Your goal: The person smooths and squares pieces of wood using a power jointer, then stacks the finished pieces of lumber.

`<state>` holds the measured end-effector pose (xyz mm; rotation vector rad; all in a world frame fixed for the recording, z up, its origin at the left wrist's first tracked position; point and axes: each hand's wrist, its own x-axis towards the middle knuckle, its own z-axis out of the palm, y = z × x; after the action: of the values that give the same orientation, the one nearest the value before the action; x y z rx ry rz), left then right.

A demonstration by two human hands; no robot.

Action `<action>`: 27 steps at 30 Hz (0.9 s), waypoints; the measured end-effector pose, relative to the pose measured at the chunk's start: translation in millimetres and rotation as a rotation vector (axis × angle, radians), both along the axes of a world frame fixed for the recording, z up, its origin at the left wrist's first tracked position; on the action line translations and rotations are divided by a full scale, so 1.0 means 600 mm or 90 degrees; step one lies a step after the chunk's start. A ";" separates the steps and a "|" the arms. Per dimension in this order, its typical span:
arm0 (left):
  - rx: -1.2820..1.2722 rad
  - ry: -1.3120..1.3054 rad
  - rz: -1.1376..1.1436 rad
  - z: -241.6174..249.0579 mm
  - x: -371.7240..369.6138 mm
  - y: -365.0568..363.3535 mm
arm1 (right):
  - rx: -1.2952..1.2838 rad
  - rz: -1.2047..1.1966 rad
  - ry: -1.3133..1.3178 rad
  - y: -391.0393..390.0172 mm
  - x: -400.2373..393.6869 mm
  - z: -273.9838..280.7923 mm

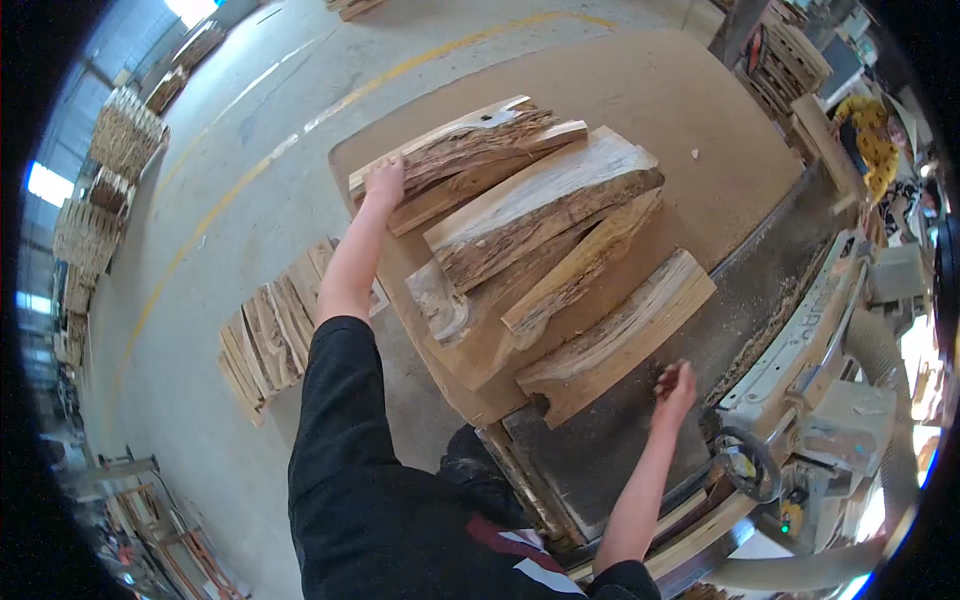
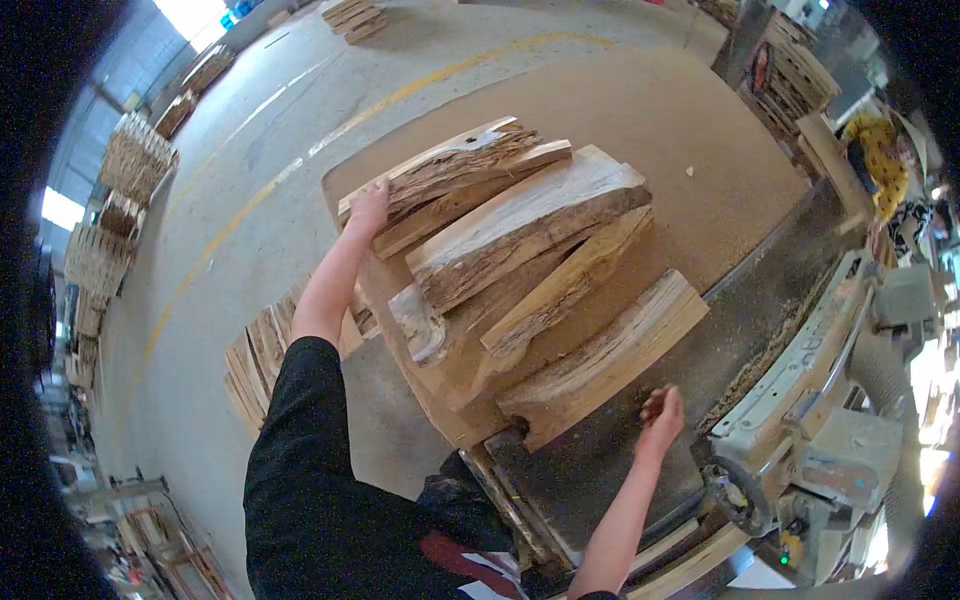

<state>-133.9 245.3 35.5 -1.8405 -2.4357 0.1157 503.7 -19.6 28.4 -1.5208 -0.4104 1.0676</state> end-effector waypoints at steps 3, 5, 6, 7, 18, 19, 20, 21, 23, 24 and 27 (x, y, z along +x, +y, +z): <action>-0.057 -0.079 -0.112 0.047 -0.019 -0.009 | -0.061 -0.067 0.082 -0.132 -0.033 -0.016; -0.006 -0.131 -0.118 0.106 0.005 -0.028 | -0.058 -0.110 0.143 -0.196 -0.046 -0.017; 0.047 -0.190 -0.106 0.133 0.016 -0.047 | -0.067 -0.104 0.143 -0.230 -0.052 -0.017; 0.048 -0.185 -0.120 0.156 0.026 -0.061 | -0.074 -0.096 0.141 -0.257 -0.057 -0.018; 0.013 -0.791 -0.071 0.205 0.210 -0.382 | -0.123 0.001 0.145 -0.381 -0.215 0.043; -0.020 -0.925 0.015 0.225 0.273 -0.434 | -0.079 0.068 0.134 -0.384 -0.232 0.056; -0.128 -1.031 0.063 0.150 0.284 -0.462 | -0.037 0.134 0.124 -0.391 -0.249 0.067; -0.244 -1.126 0.115 0.076 0.294 -0.490 | 0.005 0.197 0.114 -0.404 -0.264 0.073; -0.547 -1.219 0.128 0.103 0.377 -0.579 | 0.031 0.193 0.064 -0.437 -0.291 0.062; -0.626 -1.432 0.126 0.129 0.420 -0.633 | 0.052 0.222 0.008 -0.457 -0.296 0.058; -1.028 -1.698 0.125 0.097 0.519 -0.742 | 0.005 0.224 -0.082 -0.526 -0.295 0.102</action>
<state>177.7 -200.1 94.0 0.0200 0.1246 0.1981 326.9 -335.1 89.9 -1.5494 -0.7934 1.2376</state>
